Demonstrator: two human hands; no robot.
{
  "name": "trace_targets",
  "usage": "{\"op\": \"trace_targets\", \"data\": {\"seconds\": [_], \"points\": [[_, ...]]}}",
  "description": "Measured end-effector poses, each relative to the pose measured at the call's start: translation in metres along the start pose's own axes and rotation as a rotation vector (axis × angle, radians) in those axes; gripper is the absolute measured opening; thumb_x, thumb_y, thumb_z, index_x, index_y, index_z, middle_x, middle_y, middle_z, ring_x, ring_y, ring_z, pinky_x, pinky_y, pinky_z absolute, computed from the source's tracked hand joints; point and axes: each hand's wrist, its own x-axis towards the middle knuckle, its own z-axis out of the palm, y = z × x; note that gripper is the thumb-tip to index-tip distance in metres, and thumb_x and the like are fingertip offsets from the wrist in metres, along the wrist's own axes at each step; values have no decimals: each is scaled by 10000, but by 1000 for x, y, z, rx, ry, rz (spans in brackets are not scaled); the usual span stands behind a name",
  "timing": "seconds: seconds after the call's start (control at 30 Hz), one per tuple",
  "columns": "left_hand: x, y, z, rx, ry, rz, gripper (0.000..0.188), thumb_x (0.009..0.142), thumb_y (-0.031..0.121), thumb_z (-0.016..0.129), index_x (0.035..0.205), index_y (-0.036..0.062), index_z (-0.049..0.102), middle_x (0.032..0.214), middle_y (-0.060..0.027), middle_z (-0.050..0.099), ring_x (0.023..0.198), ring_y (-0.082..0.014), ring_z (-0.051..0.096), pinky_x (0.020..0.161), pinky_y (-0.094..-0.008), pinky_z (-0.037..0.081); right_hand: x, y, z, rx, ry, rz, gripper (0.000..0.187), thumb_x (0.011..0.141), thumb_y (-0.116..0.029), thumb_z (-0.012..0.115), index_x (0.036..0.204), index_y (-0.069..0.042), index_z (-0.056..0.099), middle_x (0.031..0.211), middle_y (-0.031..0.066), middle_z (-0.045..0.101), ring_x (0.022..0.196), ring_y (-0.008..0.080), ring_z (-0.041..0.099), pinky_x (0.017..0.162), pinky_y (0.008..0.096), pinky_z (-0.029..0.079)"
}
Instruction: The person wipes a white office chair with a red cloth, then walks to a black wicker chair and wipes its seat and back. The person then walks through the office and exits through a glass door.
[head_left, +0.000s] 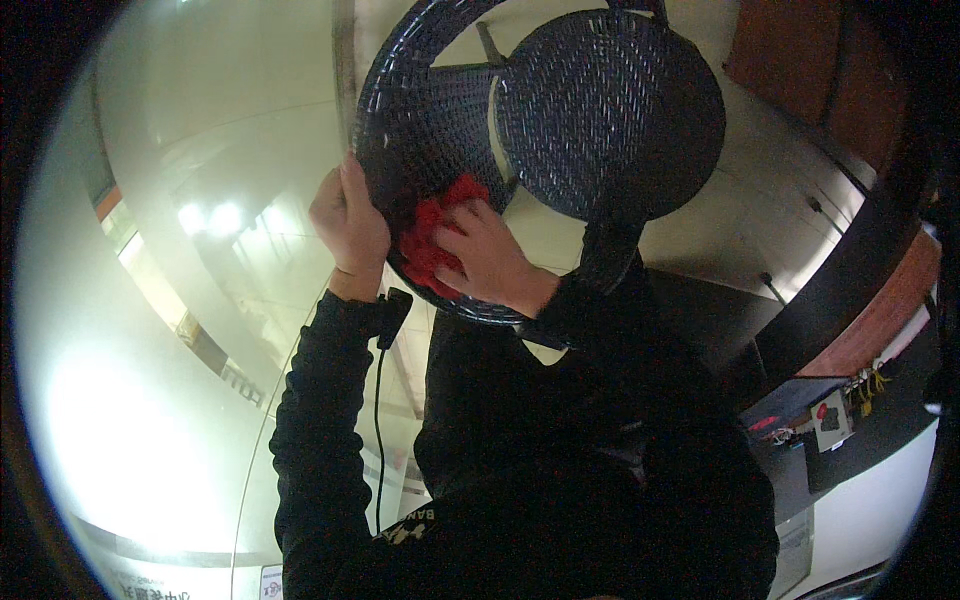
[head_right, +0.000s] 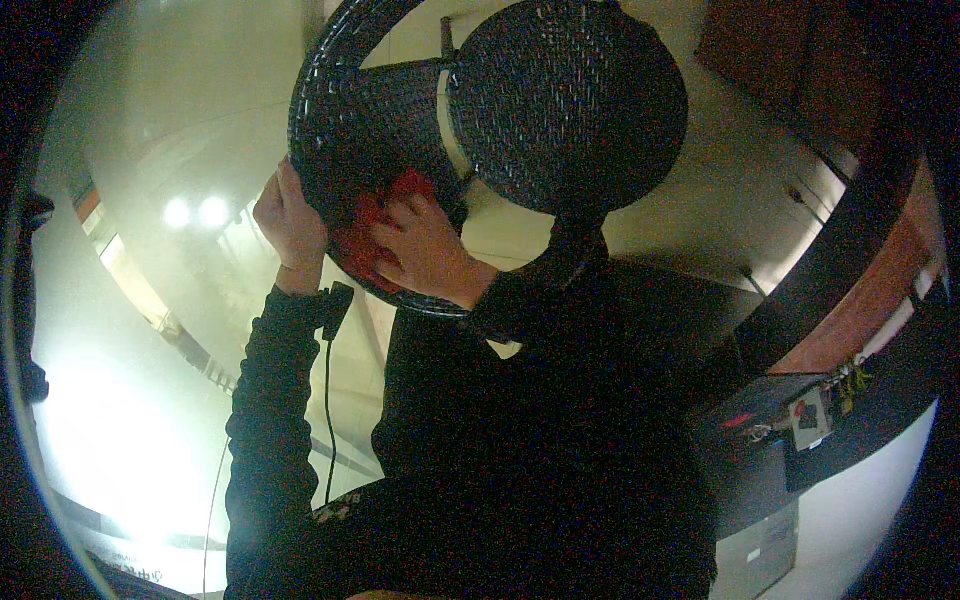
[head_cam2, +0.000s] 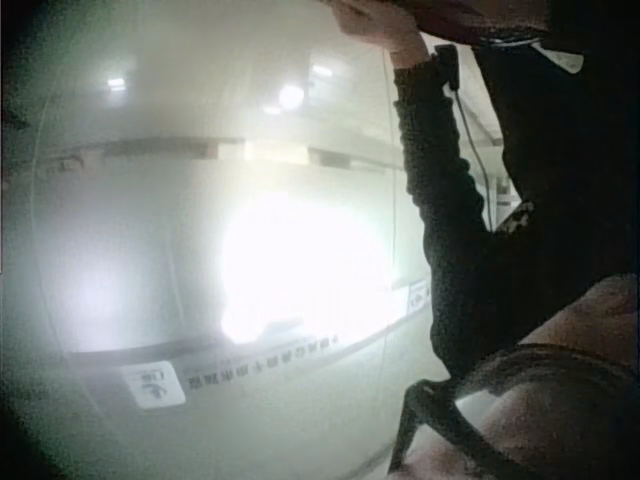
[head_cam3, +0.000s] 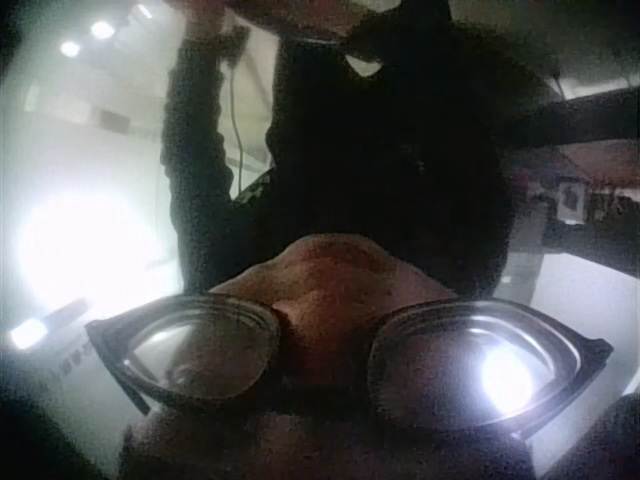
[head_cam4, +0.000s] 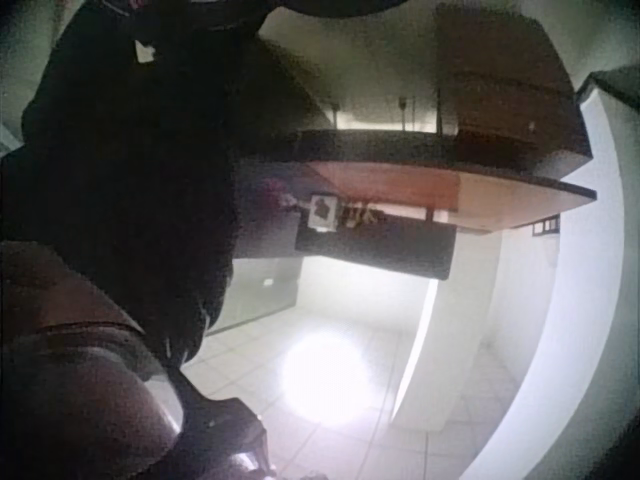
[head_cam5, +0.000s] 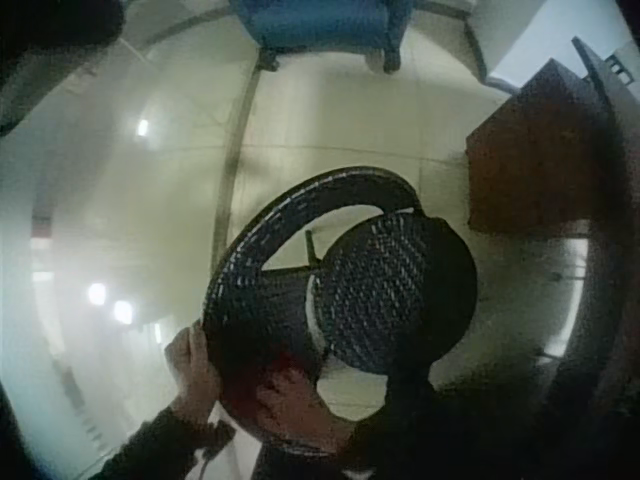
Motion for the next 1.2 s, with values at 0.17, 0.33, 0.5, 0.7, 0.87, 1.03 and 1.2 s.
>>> {"op": "trace_targets", "data": {"seconds": [0.17, 0.33, 0.5, 0.7, 0.87, 1.03, 1.2], "points": [[2, -1, 1, 64, -23, -49, 468, 1125, 351, 536, 1091, -56, 765, 794, -24, 673, 729, -98, 523, 651, -291, 447, -65, 55, -30, -17, -479, 51, 470, 815, -347, 816, 1189, -88, 697, 1235, 174, 626, 1185, 384, 573, 1024, 527, 484], [0, 4, 5, -16, 68, 25, 526, 1110, 367, 546, 767, -32, 551, 629, -69, 438, 641, -121, 373, 551, -354, 324, -56, 20, -4, 3, -172, -262, 436, 840, -337, 799, 1183, -86, 700, 1201, 138, 647, 1110, 354, 614, 1006, 495, 496], [1, 8, 8, -6, 36, -37, 516, 1125, 397, 529, 898, -34, 699, 739, -19, 607, 711, -96, 472, 621, -298, 394, 63, 27, 4, -75, 573, 156, 352, 826, -220, 777, 1121, -61, 670, 1068, 179, 612, 1040, 389, 582, 877, 522, 479], [0, 10, 7, -76, 1, 82, 499, 1121, 379, 525, 882, -18, 708, 705, -24, 600, 673, -97, 465, 596, -306, 378, 158, 172, -35, 133, 923, 395, 283, 955, -219, 728, 1111, 12, 679, 995, 228, 726, 938, 414, 701, 861, 488, 558], [4, 8, 12, -47, 13, 24, 470, 1105, 344, 550, 871, -41, 681, 681, -65, 585, 668, -104, 482, 599, -325, 408, 116, 73, -25, 601, 824, 135, 233, 982, -136, 712, 1172, -6, 675, 1078, 155, 753, 1006, 248, 731, 896, 378, 577], [6, 2, 16, -102, 63, 71, 516, 1120, 379, 529, 842, -24, 691, 688, 25, 589, 647, -80, 449, 563, -303, 364, 101, 14, -19, 166, 821, 59, 348, 845, -175, 772, 1145, -14, 699, 1127, 222, 695, 1084, 424, 648, 991, 482, 515], [5, 5, 11, -123, -11, 10, 478, 1107, 336, 545, 833, -41, 652, 668, -31, 562, 669, -85, 470, 584, -317, 403, 109, 132, -22, 343, 701, 723, 347, 980, -190, 703, 1256, 19, 670, 1190, 256, 715, 1086, 431, 705, 962, 463, 565]]}}
